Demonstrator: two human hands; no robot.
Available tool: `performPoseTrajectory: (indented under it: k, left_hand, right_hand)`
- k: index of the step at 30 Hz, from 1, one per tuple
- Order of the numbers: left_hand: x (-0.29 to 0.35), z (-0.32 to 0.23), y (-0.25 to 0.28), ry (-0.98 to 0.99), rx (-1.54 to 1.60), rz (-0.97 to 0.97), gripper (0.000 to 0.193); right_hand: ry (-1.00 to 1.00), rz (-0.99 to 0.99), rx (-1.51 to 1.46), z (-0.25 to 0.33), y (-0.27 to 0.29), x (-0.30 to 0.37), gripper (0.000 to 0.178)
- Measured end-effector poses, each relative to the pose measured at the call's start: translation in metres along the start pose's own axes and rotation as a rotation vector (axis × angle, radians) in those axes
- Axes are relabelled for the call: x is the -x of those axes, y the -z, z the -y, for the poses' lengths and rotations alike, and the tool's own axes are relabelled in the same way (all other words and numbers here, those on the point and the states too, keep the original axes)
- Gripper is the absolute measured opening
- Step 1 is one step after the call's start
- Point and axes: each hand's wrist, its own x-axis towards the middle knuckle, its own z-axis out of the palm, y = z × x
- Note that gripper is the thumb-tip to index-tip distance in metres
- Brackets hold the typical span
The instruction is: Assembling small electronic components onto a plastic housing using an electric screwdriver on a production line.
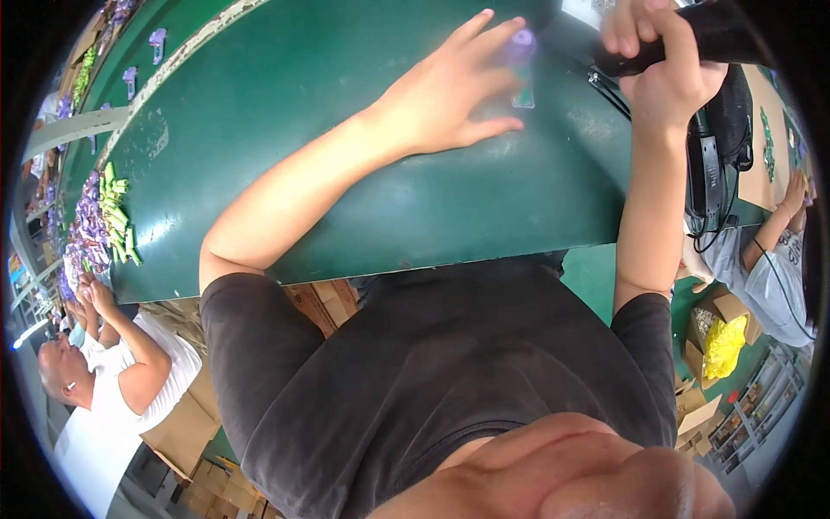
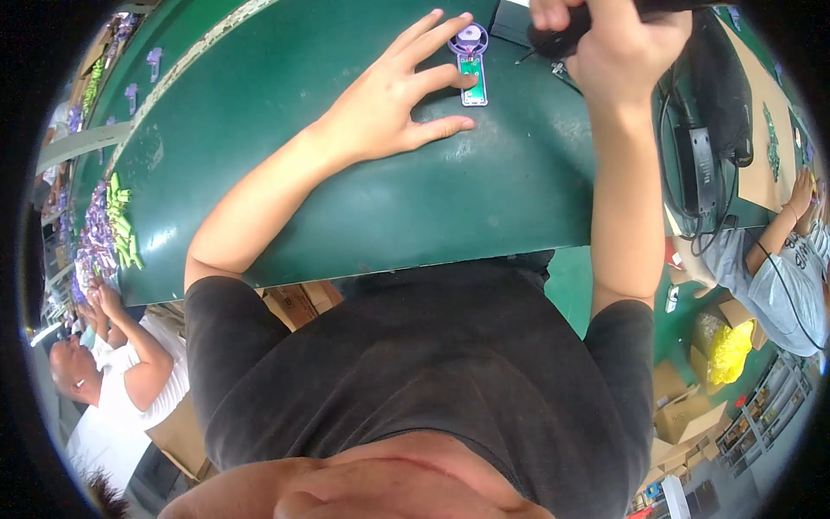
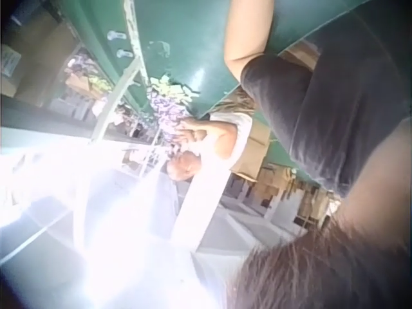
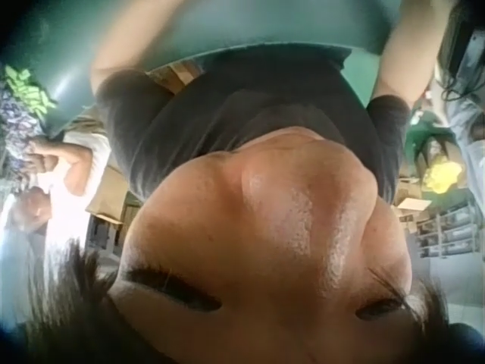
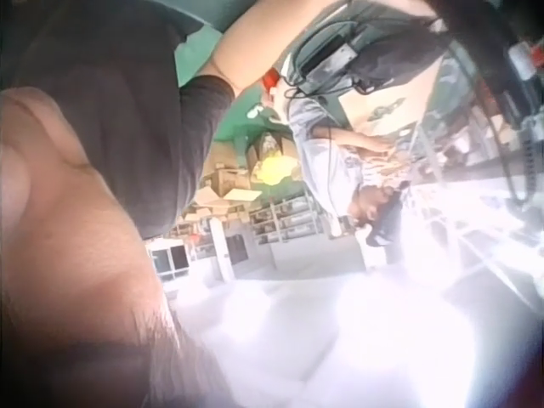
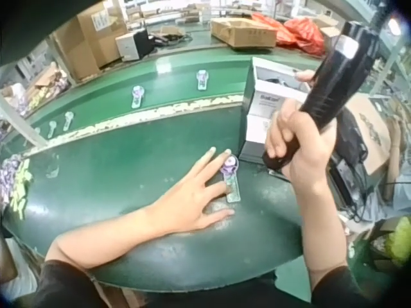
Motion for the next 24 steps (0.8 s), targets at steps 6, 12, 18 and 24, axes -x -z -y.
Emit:
performPoseTrajectory:
  k: [6, 12, 18, 24]
  left_hand:
    - [0.005, 0.005, 0.001, -0.004, 0.124, -0.003, 0.025]
    - [-0.004, -0.001, 0.013, -0.109, -0.073, 0.008, 0.024]
    - [-0.005, -0.001, 0.013, 0.021, 0.216, 0.037, 0.026]
    - [0.004, 0.003, 0.003, 0.117, 0.192, 0.061, 0.026]
  right_hand:
    - [0.043, 0.149, -0.062, -0.035, -0.001, 0.022, 0.054]
    - [0.069, 0.172, -0.064, -0.044, -0.002, 0.027, 0.050]
    - [0.084, 0.185, -0.042, -0.057, -0.001, 0.027, 0.048]
    - [0.044, 0.221, -0.040, -0.054, -0.005, 0.026, 0.044]
